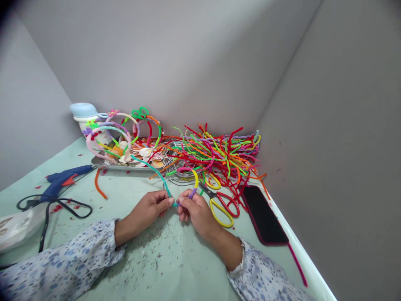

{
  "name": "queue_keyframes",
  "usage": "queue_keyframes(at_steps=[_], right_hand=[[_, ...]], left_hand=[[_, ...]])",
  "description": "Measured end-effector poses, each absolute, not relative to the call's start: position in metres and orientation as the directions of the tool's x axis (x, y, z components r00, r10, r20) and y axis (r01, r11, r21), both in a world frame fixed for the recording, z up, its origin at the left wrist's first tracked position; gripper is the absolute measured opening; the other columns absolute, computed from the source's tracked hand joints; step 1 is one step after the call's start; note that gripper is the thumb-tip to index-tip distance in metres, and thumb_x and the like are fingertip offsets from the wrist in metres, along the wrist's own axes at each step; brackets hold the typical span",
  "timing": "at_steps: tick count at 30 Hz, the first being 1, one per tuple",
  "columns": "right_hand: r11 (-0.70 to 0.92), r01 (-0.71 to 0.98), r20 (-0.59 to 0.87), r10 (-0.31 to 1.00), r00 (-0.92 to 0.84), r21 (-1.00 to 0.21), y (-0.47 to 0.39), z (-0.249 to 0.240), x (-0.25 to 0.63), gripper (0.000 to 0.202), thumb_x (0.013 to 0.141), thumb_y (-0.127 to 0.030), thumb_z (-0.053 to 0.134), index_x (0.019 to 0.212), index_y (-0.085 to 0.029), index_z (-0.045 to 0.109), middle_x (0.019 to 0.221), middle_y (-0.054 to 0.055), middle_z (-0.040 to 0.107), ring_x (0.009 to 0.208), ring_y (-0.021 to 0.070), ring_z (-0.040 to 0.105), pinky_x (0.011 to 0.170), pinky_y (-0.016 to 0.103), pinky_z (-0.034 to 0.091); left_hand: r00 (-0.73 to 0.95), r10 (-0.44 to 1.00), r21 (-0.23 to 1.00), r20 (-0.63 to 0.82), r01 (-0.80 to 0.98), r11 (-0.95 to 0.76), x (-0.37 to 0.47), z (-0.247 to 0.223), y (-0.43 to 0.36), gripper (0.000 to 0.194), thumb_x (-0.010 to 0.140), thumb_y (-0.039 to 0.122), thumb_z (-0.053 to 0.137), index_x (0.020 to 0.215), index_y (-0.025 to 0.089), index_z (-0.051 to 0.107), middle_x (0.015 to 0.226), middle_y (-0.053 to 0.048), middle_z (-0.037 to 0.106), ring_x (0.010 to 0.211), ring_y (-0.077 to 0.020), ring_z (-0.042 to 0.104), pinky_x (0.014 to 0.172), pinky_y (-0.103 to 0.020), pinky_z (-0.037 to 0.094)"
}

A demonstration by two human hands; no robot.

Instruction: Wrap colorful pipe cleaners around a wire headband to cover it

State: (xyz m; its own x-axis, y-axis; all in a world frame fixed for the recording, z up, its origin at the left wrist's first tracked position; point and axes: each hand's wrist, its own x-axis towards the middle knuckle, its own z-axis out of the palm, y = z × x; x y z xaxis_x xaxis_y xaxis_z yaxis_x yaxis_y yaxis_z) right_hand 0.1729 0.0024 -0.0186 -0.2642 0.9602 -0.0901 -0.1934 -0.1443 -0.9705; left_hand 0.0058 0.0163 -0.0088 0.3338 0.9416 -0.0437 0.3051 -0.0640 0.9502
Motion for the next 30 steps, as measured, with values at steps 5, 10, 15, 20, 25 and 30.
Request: queue_keyframes(at_steps=[5, 10, 15, 20, 25, 30], right_hand=[[-0.115, -0.145, -0.073, 0.961, -0.265, -0.983, 0.000, -0.017, 0.172, 0.015, 0.080, -0.030, 0.054, 0.073, -0.018, 0.051, 0.057, -0.004, 0.056, 0.044, 0.0076, 0.051, 0.045, 0.020, 0.035], [-0.123, -0.144, -0.083, 0.963, -0.255, -0.982, -0.002, -0.017, 0.172, 0.015, 0.078, -0.031, 0.056, 0.073, -0.018, 0.051, 0.055, -0.005, 0.056, 0.044, 0.0080, 0.050, 0.046, 0.020, 0.036], [-0.140, -0.196, -0.092, 0.967, -0.236, -0.971, 0.002, -0.019, 0.173, 0.016, 0.079, -0.032, 0.057, 0.073, -0.018, 0.052, 0.055, -0.004, 0.057, 0.043, 0.0079, 0.050, 0.044, 0.020, 0.035], [-0.159, -0.329, -0.095, 0.975, -0.201, -0.931, 0.006, -0.022, 0.174, 0.013, 0.078, -0.030, 0.059, 0.074, -0.018, 0.055, 0.054, -0.004, 0.057, 0.041, 0.0078, 0.050, 0.041, 0.018, 0.035], [-0.175, -0.427, -0.103, 0.977, -0.188, -0.887, 0.007, -0.018, 0.172, 0.013, 0.075, -0.029, 0.061, 0.070, -0.017, 0.056, 0.051, -0.003, 0.056, 0.039, 0.0080, 0.047, 0.037, 0.018, 0.033], [-0.176, -0.476, -0.101, 0.979, -0.179, -0.862, 0.008, -0.017, 0.172, 0.012, 0.075, -0.027, 0.062, 0.069, -0.017, 0.058, 0.050, -0.003, 0.056, 0.039, 0.0078, 0.047, 0.037, 0.017, 0.034]], left_hand=[[0.358, 0.932, 0.938, -0.062, 0.341, -0.068, 0.005, -0.007, 0.017, 0.026, 0.078, 0.036, 0.052, 0.060, 0.018, 0.046, 0.050, 0.006, 0.040, 0.047, -0.0097, 0.034, 0.048, -0.023, 0.027], [0.377, 0.922, 0.927, -0.084, 0.369, -0.066, 0.005, -0.006, 0.018, 0.028, 0.078, 0.036, 0.051, 0.058, 0.019, 0.043, 0.048, 0.007, 0.039, 0.046, -0.0094, 0.032, 0.046, -0.022, 0.024], [0.363, 0.931, 0.949, -0.045, 0.305, -0.073, 0.007, -0.009, 0.017, 0.028, 0.080, 0.039, 0.052, 0.062, 0.018, 0.047, 0.049, 0.007, 0.039, 0.046, -0.0093, 0.035, 0.046, -0.022, 0.027], [0.318, 0.947, 0.952, 0.050, 0.271, -0.141, 0.008, -0.006, 0.010, 0.024, 0.084, 0.039, 0.053, 0.074, 0.017, 0.051, 0.055, 0.005, 0.047, 0.051, -0.0103, 0.045, 0.049, -0.021, 0.034], [0.282, 0.955, 0.939, 0.097, 0.293, -0.182, 0.005, -0.006, 0.005, 0.022, 0.082, 0.039, 0.057, 0.088, 0.018, 0.052, 0.059, 0.004, 0.055, 0.054, -0.0117, 0.052, 0.049, -0.021, 0.036], [0.249, 0.946, 0.908, 0.206, 0.312, -0.280, 0.005, -0.008, 0.004, 0.016, 0.083, 0.033, 0.058, 0.085, 0.019, 0.052, 0.067, 0.003, 0.057, 0.057, -0.0105, 0.052, 0.052, -0.020, 0.038]])
